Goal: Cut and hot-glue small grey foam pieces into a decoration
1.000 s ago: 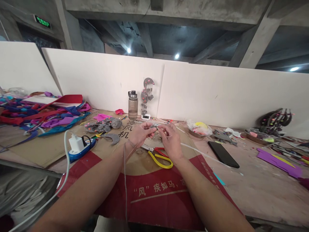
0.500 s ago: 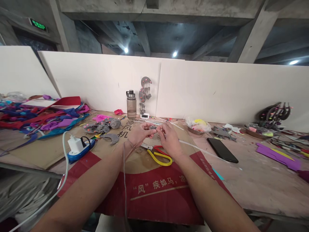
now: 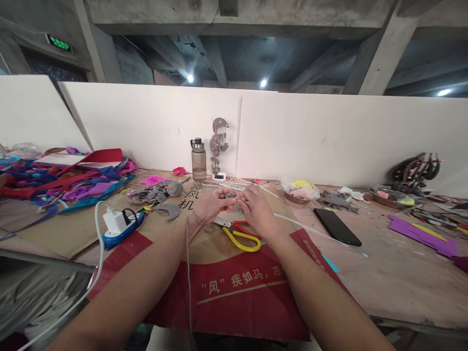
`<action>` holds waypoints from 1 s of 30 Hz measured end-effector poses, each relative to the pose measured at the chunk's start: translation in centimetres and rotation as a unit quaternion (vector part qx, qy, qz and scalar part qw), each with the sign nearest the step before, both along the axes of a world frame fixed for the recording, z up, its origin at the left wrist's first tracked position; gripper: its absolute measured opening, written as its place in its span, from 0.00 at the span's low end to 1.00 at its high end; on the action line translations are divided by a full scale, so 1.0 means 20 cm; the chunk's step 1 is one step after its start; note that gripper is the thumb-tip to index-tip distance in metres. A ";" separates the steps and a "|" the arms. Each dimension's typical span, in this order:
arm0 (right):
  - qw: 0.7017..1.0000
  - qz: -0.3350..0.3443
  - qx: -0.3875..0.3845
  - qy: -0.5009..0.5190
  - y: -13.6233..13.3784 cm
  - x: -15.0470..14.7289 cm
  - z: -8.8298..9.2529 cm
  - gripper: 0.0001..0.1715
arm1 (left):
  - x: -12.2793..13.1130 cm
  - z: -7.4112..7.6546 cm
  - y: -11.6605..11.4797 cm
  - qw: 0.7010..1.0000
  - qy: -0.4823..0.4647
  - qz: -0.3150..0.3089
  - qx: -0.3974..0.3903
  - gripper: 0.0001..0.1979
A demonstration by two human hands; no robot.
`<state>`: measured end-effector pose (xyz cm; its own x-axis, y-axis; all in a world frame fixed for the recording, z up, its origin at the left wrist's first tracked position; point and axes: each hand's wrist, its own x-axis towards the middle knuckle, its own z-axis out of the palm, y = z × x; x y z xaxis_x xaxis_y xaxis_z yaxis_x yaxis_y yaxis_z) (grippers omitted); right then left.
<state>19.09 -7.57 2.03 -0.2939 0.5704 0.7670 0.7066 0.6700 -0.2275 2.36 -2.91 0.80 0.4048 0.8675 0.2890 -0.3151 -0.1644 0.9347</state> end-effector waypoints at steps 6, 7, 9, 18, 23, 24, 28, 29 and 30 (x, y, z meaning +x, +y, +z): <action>1.000 -0.019 -0.007 -0.018 -0.02 -0.02 0.00 0.08 | 0.00 -0.01 0.00 1.000 0.004 -0.017 -0.010 0.23; 1.000 -0.021 -0.009 -0.016 -0.02 -0.02 0.00 0.08 | 0.00 -0.01 0.00 1.000 0.003 -0.017 -0.010 0.23; 1.000 -0.016 -0.012 0.001 -0.02 -0.02 0.00 0.07 | 0.00 -0.01 0.00 1.000 -0.001 -0.011 -0.010 0.24; 0.976 0.090 -0.128 0.153 -0.08 -0.01 0.07 0.12 | -0.02 -0.01 0.04 0.998 -0.034 0.041 -0.038 0.21; 0.949 0.225 -0.217 0.039 -0.14 -0.05 0.08 0.22 | -0.05 0.00 0.07 0.992 -0.068 0.095 -0.041 0.21; 0.946 0.236 -0.221 0.016 -0.15 -0.06 0.08 0.20 | -0.06 0.01 0.07 0.992 -0.070 0.101 -0.039 0.21; 0.951 0.239 -0.195 -0.005 -0.13 -0.09 0.05 0.09 | -0.07 0.03 0.06 0.990 -0.077 0.116 -0.026 0.19; 0.954 0.232 -0.190 -0.002 -0.12 -0.09 0.04 0.11 | -0.07 0.04 0.06 0.989 -0.080 0.120 -0.024 0.19; 0.957 0.217 -0.191 0.002 -0.11 -0.09 0.03 0.13 | -0.07 0.04 0.06 0.988 -0.084 0.126 -0.023 0.19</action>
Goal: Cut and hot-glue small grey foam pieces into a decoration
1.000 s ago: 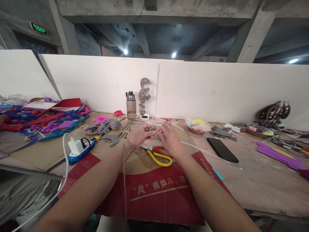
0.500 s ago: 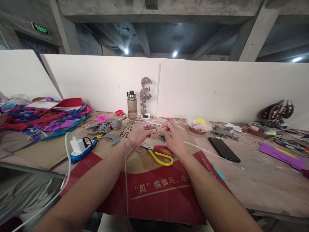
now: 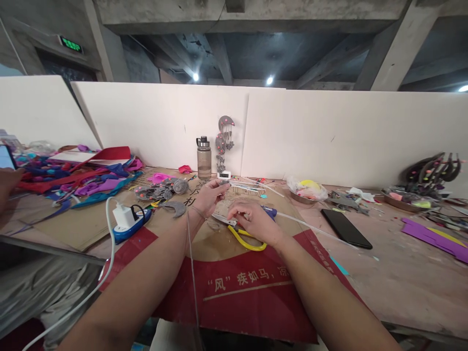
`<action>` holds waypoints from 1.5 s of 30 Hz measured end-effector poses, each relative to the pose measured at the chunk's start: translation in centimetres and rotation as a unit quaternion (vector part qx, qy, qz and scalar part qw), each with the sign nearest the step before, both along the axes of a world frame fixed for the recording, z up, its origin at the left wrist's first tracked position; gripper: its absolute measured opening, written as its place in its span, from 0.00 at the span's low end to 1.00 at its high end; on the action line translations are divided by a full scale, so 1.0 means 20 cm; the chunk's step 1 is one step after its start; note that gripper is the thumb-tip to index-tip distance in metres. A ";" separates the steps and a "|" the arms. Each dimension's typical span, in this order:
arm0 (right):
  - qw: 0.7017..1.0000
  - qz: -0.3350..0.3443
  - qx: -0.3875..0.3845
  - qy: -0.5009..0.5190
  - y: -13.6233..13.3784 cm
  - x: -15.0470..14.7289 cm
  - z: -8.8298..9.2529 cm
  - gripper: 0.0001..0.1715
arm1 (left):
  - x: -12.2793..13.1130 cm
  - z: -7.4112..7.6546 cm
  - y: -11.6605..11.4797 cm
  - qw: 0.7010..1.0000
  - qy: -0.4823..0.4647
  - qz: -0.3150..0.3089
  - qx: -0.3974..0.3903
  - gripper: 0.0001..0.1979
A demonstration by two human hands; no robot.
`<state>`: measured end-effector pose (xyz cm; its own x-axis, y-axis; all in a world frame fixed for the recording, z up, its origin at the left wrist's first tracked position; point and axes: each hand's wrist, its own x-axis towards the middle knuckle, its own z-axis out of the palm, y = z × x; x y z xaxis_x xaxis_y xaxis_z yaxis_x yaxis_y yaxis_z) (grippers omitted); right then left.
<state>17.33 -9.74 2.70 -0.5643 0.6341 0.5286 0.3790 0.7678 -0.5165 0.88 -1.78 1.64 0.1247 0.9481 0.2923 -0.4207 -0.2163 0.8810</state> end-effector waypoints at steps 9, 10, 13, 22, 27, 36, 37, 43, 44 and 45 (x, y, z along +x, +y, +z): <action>0.937 -0.235 -0.087 -0.244 0.02 0.03 -0.05 0.17 | -0.02 0.03 -0.02 0.999 0.019 0.037 0.034 0.19; 0.917 -0.243 -0.094 -0.302 0.02 0.03 -0.06 0.19 | -0.02 0.04 -0.02 0.999 0.018 0.033 0.039 0.19; 0.879 -0.238 -0.098 -0.400 0.01 0.03 -0.07 0.19 | -0.02 0.03 -0.01 0.999 0.006 0.016 0.048 0.19; 0.894 -0.266 -0.144 -0.331 0.00 -0.01 -0.12 0.27 | -0.04 0.06 -0.04 0.999 0.006 0.003 0.054 0.18; 0.947 -0.268 -0.116 -0.134 0.05 0.03 -0.13 0.23 | -0.06 0.07 -0.04 0.996 0.006 0.020 0.085 0.17; 0.961 -0.262 0.056 0.066 0.08 0.02 -0.12 0.31 | -0.02 0.09 -0.10 0.998 0.034 -0.014 0.041 0.17; 0.960 -0.265 0.060 0.069 0.08 0.02 -0.12 0.28 | -0.02 0.09 -0.10 0.998 0.038 -0.022 0.043 0.17; 0.960 -0.274 0.046 0.043 0.06 0.03 -0.09 0.28 | -0.01 0.08 -0.10 0.995 0.057 -0.035 0.072 0.16; 0.960 -0.276 0.049 0.032 0.06 0.03 -0.09 0.29 | -0.01 0.08 -0.10 0.994 0.061 -0.038 0.076 0.15; 0.959 -0.279 0.053 0.021 0.06 0.03 -0.09 0.29 | -0.01 0.08 -0.10 0.994 0.066 -0.041 0.082 0.15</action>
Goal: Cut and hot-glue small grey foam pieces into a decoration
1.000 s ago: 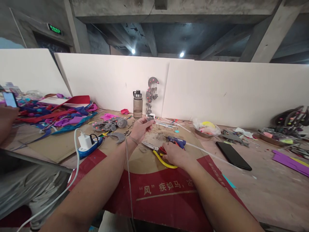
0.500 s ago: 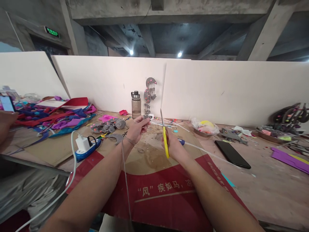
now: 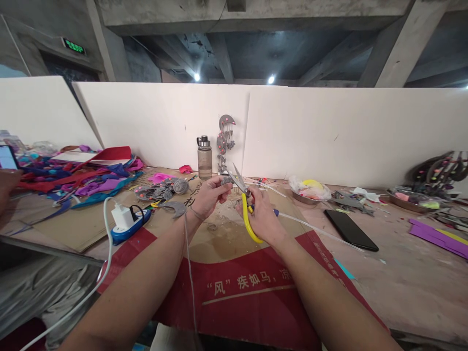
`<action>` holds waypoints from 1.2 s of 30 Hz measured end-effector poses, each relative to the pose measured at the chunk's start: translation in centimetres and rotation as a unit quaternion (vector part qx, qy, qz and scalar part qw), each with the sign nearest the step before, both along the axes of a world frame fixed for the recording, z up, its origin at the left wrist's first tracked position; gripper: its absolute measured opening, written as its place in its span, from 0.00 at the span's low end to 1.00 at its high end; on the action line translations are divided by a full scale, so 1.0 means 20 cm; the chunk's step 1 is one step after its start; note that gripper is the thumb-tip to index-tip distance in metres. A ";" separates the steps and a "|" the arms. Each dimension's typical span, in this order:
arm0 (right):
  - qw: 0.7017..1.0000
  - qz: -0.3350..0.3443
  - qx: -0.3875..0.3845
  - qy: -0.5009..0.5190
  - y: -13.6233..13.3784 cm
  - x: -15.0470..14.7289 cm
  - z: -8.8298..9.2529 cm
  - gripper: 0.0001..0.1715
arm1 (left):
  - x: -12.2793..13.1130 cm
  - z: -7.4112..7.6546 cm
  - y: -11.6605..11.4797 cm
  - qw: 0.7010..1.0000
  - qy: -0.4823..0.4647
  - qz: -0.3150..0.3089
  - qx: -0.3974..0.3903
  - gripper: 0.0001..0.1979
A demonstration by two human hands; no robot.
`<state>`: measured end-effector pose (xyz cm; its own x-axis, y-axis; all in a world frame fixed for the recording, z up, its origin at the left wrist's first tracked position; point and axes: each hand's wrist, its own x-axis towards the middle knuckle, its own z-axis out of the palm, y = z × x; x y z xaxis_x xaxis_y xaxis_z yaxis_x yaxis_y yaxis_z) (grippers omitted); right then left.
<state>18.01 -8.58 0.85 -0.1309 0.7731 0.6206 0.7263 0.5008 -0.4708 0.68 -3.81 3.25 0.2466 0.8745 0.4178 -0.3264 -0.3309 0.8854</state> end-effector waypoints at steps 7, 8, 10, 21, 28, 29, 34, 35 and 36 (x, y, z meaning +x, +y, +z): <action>0.998 -0.044 0.012 -0.053 0.00 0.01 0.01 0.26 | 0.00 -0.01 0.02 0.998 0.052 0.001 0.031 0.13; 0.997 -0.045 0.012 -0.055 0.00 0.01 0.01 0.26 | 0.00 -0.02 0.03 0.998 0.058 0.001 0.035 0.13; 0.997 -0.042 0.014 -0.056 -0.01 0.01 0.02 0.26 | 0.00 -0.02 0.03 0.997 0.065 0.003 0.044 0.13; 0.998 -0.016 0.001 -0.059 -0.01 0.02 0.03 0.25 | -0.01 -0.02 0.03 0.994 0.093 0.007 0.058 0.13; 0.997 -0.028 0.004 -0.076 0.00 0.04 0.03 0.26 | -0.01 -0.02 0.03 0.992 0.106 0.018 0.062 0.13; 0.996 -0.032 0.005 -0.081 0.00 0.04 0.03 0.26 | -0.01 -0.02 0.03 0.992 0.107 0.018 0.062 0.13; 0.994 -0.042 0.007 -0.099 -0.01 0.04 0.03 0.26 | -0.01 -0.02 0.02 0.992 0.107 0.020 0.057 0.13; 0.994 -0.044 0.009 -0.102 -0.01 0.04 0.03 0.26 | -0.01 -0.02 0.02 0.992 0.108 0.020 0.056 0.13; 0.993 -0.047 0.011 -0.105 -0.01 0.04 0.04 0.25 | -0.01 -0.02 0.02 0.992 0.109 0.019 0.056 0.12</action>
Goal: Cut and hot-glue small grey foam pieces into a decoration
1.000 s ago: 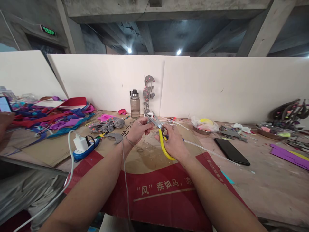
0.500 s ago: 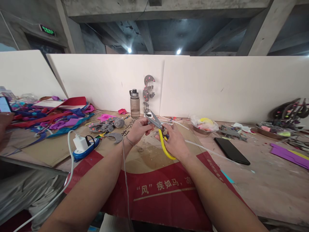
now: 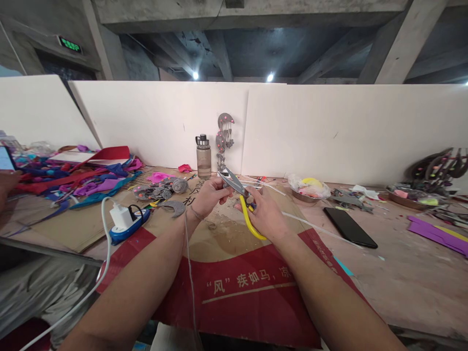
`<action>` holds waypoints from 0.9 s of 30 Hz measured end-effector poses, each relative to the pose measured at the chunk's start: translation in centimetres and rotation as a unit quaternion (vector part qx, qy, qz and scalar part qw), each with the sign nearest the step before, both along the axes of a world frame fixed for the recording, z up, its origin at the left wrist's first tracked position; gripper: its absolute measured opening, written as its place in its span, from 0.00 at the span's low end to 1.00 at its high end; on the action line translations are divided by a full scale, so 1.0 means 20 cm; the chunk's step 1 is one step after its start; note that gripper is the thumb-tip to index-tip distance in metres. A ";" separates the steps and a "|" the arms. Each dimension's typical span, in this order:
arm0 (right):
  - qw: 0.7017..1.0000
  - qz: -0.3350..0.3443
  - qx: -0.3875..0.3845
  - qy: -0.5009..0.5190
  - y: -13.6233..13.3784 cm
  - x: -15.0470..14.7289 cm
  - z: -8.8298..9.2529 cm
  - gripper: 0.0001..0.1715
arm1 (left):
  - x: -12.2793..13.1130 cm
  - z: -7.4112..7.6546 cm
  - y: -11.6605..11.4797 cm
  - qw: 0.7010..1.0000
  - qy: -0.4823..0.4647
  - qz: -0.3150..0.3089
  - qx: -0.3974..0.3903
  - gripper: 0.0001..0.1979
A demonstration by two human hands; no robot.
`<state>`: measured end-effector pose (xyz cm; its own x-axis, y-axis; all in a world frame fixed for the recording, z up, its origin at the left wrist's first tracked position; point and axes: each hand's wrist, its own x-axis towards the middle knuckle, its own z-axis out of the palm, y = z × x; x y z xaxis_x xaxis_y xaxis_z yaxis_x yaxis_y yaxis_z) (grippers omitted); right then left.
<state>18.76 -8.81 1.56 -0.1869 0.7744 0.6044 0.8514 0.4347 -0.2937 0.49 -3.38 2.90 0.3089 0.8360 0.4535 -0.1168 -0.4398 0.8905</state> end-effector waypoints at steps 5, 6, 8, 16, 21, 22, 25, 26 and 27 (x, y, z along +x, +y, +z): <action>1.000 0.008 0.004 0.006 0.00 0.00 0.01 0.24 | 0.00 0.00 0.00 1.000 -0.007 -0.001 -0.002 0.12; 1.000 0.010 0.005 0.008 0.00 0.00 0.01 0.24 | 0.00 0.00 0.00 1.000 -0.008 -0.001 -0.003 0.12; 1.000 0.009 0.009 0.004 0.00 0.00 0.01 0.26 | 0.00 0.00 0.00 1.000 -0.010 0.001 -0.002 0.12; 0.999 -0.010 0.028 -0.012 -0.01 -0.01 0.01 0.26 | -0.01 -0.01 0.02 1.000 -0.017 -0.007 0.006 0.11; 1.000 -0.006 0.017 -0.010 -0.01 0.00 0.01 0.24 | -0.01 -0.01 0.01 1.000 -0.010 -0.001 0.001 0.12; 1.000 -0.003 0.016 -0.009 -0.01 0.00 0.01 0.23 | -0.01 -0.01 0.01 1.000 -0.009 -0.001 0.001 0.12; 1.000 0.005 0.010 -0.002 0.00 0.00 0.01 0.23 | 0.00 -0.01 0.01 1.000 -0.005 -0.002 0.001 0.12; 1.000 0.008 0.007 0.001 0.00 0.00 0.01 0.24 | 0.00 0.00 0.01 1.000 -0.004 -0.004 0.001 0.12; 1.000 0.011 0.003 0.003 0.00 0.00 0.01 0.25 | 0.00 0.00 0.01 1.000 -0.005 -0.005 0.001 0.12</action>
<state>18.74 -8.74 1.73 -0.2001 0.7666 0.6102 0.8404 0.4544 -0.2954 0.42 -3.18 2.81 0.3131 0.8319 0.4583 -0.1305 -0.4403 0.8883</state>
